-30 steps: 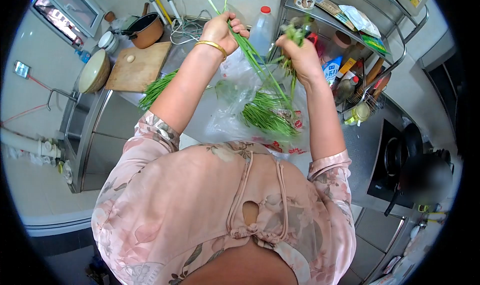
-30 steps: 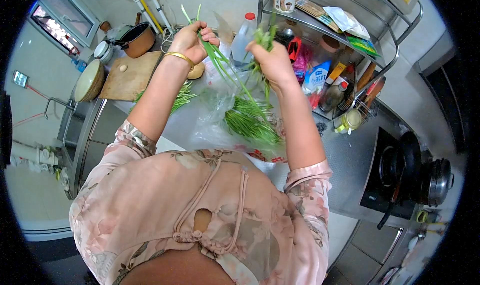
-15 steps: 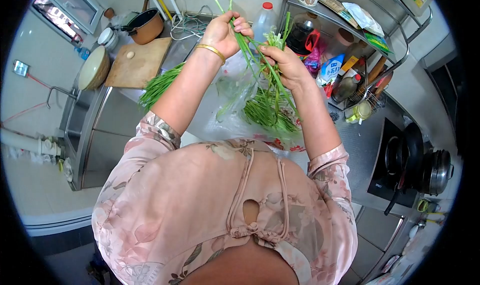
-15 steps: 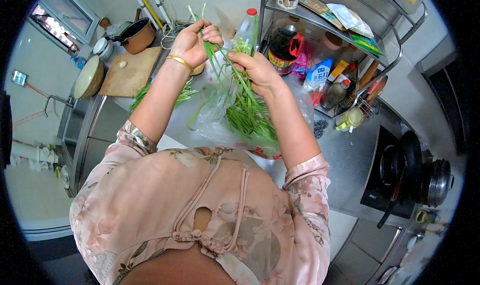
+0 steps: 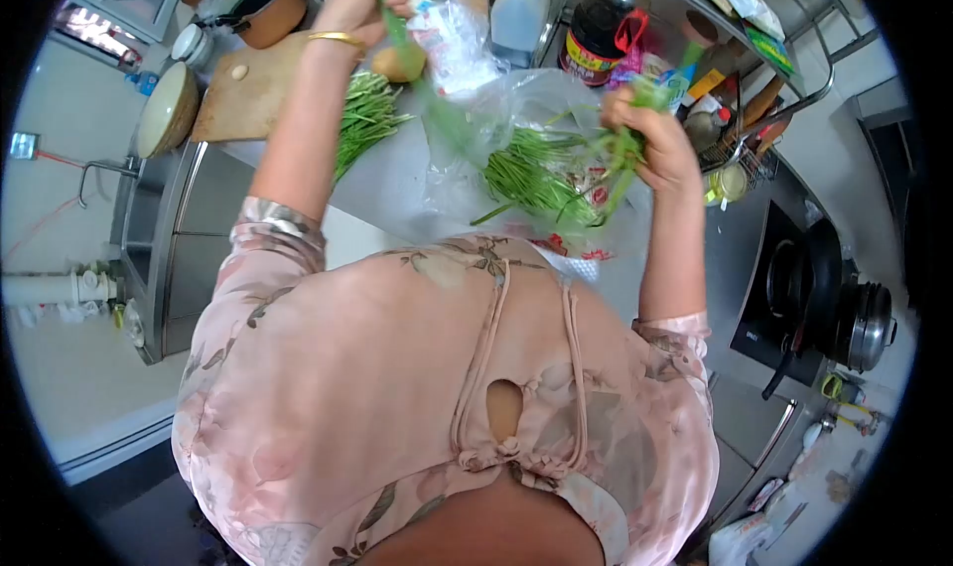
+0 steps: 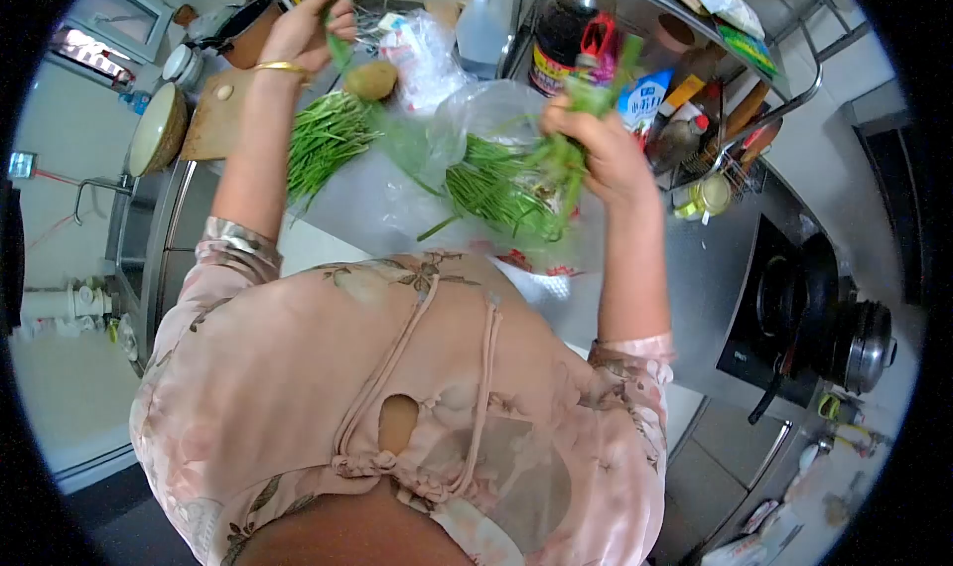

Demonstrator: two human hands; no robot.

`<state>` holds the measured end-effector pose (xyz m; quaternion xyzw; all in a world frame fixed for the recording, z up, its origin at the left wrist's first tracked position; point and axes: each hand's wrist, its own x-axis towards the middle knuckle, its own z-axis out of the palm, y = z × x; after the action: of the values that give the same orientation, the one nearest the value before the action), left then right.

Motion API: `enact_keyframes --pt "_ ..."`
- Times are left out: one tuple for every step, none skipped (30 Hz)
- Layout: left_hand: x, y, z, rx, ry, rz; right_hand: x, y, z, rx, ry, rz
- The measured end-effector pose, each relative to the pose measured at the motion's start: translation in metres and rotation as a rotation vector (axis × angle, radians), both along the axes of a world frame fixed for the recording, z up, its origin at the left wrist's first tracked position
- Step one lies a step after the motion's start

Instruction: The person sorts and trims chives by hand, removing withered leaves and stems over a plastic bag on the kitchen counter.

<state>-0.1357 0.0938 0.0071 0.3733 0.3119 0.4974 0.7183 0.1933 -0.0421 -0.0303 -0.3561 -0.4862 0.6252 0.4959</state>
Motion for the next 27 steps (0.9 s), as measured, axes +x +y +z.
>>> enact_keyframes --pt "-0.011 -0.005 0.001 0.051 0.185 0.046 0.021 -0.01 -0.001 0.053 -0.022 0.036" --pt "-0.028 -0.002 -0.007 0.119 0.525 0.104 0.037 -0.024 -0.004 0.014 0.059 -0.019" --pt "-0.047 0.002 -0.016 0.193 0.865 0.157 0.051 -0.032 -0.008 0.084 0.096 -0.051" --pt "-0.065 0.006 -0.03 0.29 1.206 0.197 0.066 -0.045 -0.006 0.032 0.035 -0.114" --pt "-0.085 0.013 -0.051 0.397 1.542 0.236 0.075 -0.057 -0.002 -0.016 -0.029 -0.176" --pt "-0.129 0.035 -0.099 0.57 1.578 0.231 0.075 -0.066 -0.003 -0.038 -0.086 -0.192" --pt "-0.158 0.053 -0.137 0.746 1.606 0.227 0.074 -0.073 -0.006 -0.061 -0.144 -0.207" --pt "-0.15 0.037 -0.133 0.569 1.743 0.145 0.072 -0.077 -0.008 -0.08 -0.2 -0.223" --pt "-0.14 0.02 -0.126 0.388 1.871 0.06 0.065 -0.079 -0.006 -0.213 -0.402 -0.171" --pt "-0.146 0.02 -0.141 0.421 1.9 0.062 0.061 -0.076 -0.026 -0.199 -0.496 -0.106" --pt "-0.158 0.021 -0.166 0.455 1.93 0.067 0.05 -0.073 -0.041 -0.18 -0.677 -0.051" --pt "-0.164 0.021 -0.183 0.489 1.959 0.073 0.038 -0.068 -0.055 -0.162 -0.857 0.008" --pt "-0.161 0.021 -0.189 0.447 1.98 0.057 0.034 -0.062 -0.083 -0.126 -1.018 0.034" --pt "-0.158 0.019 -0.194 0.403 2.002 0.042 0.03 -0.057 -0.108 -0.087 -1.18 0.064" --pt "-0.154 0.016 -0.196 0.356 2.025 0.03 0.025 -0.053 -0.121 -0.134 -1.321 0.067" --pt "-0.141 0.008 -0.186 0.304 2.056 0.053 0.018 -0.05 -0.13 -0.18 -1.461 0.074" --pt "-0.13 0.002 -0.178 0.336 2.054 0.104 0.015 -0.047 -0.138 -0.226 -1.599 0.081" --pt "-0.118 -0.003 -0.17 0.369 2.053 0.155 0.015 -0.047 -0.146 -0.253 -1.629 0.103" --pt "-0.107 -0.009 -0.161 0.403 2.051 0.204 0.016 -0.047 -0.153 -0.281 -1.657 0.124" --pt "-0.094 -0.016 -0.153 0.627 1.876 0.316 0.017 -0.048 -0.157 -0.31 -1.686 0.144" --pt "-0.074 -0.025 -0.143 0.733 1.616 0.337 0.017 -0.051 -0.156 -0.264 -1.69 0.16" --pt "-0.048 -0.037 -0.129 0.824 1.35 0.351 0.016 -0.057 -0.153 -0.22 -1.693 0.173" --pt "-0.007 -0.062 -0.102 0.779 1.132 0.28 0.016 -0.064 -0.148 -0.176 -1.697 0.189" --pt "0.019 -0.079 -0.102 0.822 0.963 0.154 0.012 -0.071 -0.136 -0.171 -1.688 0.213" --pt "0.053 -0.106 -0.085 0.836 0.856 -0.022 0.004 -0.079 -0.12 -0.166 -1.681 0.239" --pt "0.079 -0.124 -0.085 0.832 0.763 -0.288 -0.001 -0.086 -0.112 -0.161 -1.673 0.267" --pt "0.103 -0.131 -0.087 1.011 0.761 -0.489 -0.003 -0.092 -0.114 -0.175 -1.669 0.342"
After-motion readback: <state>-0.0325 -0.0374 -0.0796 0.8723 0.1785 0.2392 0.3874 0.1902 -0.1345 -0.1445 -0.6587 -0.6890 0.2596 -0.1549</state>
